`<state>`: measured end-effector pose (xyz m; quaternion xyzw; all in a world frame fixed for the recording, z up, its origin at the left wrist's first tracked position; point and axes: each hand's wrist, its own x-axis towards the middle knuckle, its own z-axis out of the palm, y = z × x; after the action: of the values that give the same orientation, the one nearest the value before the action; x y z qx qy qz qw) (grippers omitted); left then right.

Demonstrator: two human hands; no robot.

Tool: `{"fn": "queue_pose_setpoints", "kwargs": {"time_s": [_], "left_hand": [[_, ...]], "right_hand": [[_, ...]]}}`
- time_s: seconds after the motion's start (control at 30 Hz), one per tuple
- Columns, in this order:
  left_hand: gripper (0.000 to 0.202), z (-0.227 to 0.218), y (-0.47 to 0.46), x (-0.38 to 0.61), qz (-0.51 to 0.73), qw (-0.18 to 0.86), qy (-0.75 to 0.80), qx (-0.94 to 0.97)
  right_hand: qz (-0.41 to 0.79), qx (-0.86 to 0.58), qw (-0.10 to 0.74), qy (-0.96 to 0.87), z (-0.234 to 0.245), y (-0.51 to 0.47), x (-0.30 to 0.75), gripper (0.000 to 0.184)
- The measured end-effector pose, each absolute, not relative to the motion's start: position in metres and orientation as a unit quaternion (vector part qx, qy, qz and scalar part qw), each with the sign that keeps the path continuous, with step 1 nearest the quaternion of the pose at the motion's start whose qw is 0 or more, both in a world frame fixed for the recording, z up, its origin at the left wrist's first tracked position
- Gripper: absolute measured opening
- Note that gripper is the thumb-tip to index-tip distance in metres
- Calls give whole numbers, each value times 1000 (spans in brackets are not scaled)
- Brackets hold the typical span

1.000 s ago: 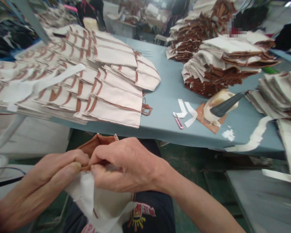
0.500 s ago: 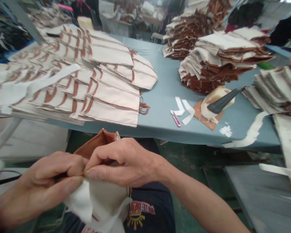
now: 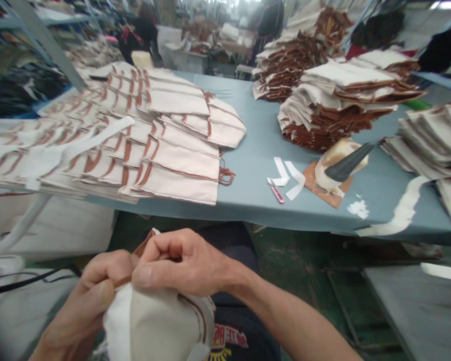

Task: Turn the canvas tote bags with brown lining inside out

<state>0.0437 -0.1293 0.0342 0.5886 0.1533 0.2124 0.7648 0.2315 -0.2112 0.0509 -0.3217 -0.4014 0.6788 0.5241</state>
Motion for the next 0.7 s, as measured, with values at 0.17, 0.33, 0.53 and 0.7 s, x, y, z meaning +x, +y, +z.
{"fn": "queue_pose_setpoints", "kwargs": {"time_s": [0.17, 0.33, 0.53, 0.7], "left_hand": [[58, 41, -130, 47, 234, 745, 181, 598], [66, 42, -145, 55, 254, 765, 215, 551], [68, 43, -136, 66, 244, 775, 197, 549], [63, 43, -114, 58, 228, 753, 149, 599]], "right_hand": [[655, -374, 530, -388, 60, -210, 224, 66], [552, -427, 562, -443, 57, -213, 221, 50], [520, -428, 548, -497, 56, -207, 239, 52], [529, -421, 496, -545, 69, -205, 257, 46]]}}
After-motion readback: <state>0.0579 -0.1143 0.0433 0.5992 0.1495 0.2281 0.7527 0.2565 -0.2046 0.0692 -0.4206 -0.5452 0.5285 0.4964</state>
